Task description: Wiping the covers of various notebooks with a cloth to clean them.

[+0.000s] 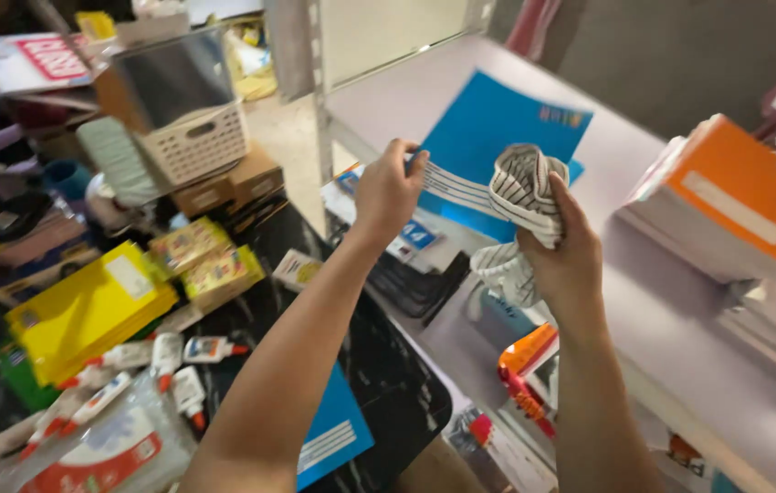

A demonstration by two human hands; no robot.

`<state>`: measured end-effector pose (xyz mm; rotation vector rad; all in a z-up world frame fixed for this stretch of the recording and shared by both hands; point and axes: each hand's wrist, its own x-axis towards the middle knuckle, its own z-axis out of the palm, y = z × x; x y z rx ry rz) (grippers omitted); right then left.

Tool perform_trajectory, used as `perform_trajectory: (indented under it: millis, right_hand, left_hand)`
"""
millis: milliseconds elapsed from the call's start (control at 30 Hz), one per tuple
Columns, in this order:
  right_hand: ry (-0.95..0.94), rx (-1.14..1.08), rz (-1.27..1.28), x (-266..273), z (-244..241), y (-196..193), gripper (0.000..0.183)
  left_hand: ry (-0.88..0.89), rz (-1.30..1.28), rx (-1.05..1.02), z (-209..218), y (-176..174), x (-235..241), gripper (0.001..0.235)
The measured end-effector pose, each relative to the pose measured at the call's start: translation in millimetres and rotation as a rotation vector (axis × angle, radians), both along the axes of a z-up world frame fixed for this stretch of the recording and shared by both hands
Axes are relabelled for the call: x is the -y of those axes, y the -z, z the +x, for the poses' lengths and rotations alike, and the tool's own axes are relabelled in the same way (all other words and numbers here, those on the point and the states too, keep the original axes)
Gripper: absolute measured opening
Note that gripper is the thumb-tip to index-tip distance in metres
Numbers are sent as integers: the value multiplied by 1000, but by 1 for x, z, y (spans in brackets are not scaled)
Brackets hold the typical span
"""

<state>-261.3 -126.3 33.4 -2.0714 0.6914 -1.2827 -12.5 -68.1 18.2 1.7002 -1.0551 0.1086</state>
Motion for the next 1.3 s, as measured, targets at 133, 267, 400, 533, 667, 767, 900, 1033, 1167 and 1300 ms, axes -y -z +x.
perform_trajectory:
  millis: [133, 267, 400, 533, 667, 767, 900, 1033, 1167, 1300]
  right_hand:
    - [129, -126, -55, 44, -12, 9, 64]
    - [231, -544, -97, 37, -20, 8, 62]
    - [219, -674, -264, -2, -19, -15, 65]
    - [254, -709, -272, -3, -8, -5, 60]
    - [255, -619, -263, 8, -6, 5, 49]
    - [241, -565, -279, 5, -6, 3, 48]
    - [269, -492, -482, 25, -26, 30, 35]
    - [247, -185, -774, -32, -17, -15, 22]
    - [33, 4, -711, -47, 21, 48, 36]
    - [-396, -300, -158, -119, 59, 123, 41]
  left_hand:
    - [-110, 39, 227, -4, 17, 66, 15]
    - [-155, 115, 357, 4, 42, 91, 15]
    - [-60, 177, 321, 14, 48, 104, 19]
    - [-60, 260, 263, 14, 39, 107, 20]
    - [-24, 252, 172, 20, 43, 109, 19]
    - [-16, 246, 150, 24, 47, 115, 20]
    - [-86, 5, 248, 36, 69, 128, 17]
    - [-217, -236, 287, 39, 69, 29, 22]
    - [-304, -189, 115, 34, 171, -117, 29]
    - [-472, 369, -93, -51, 336, -280, 32]
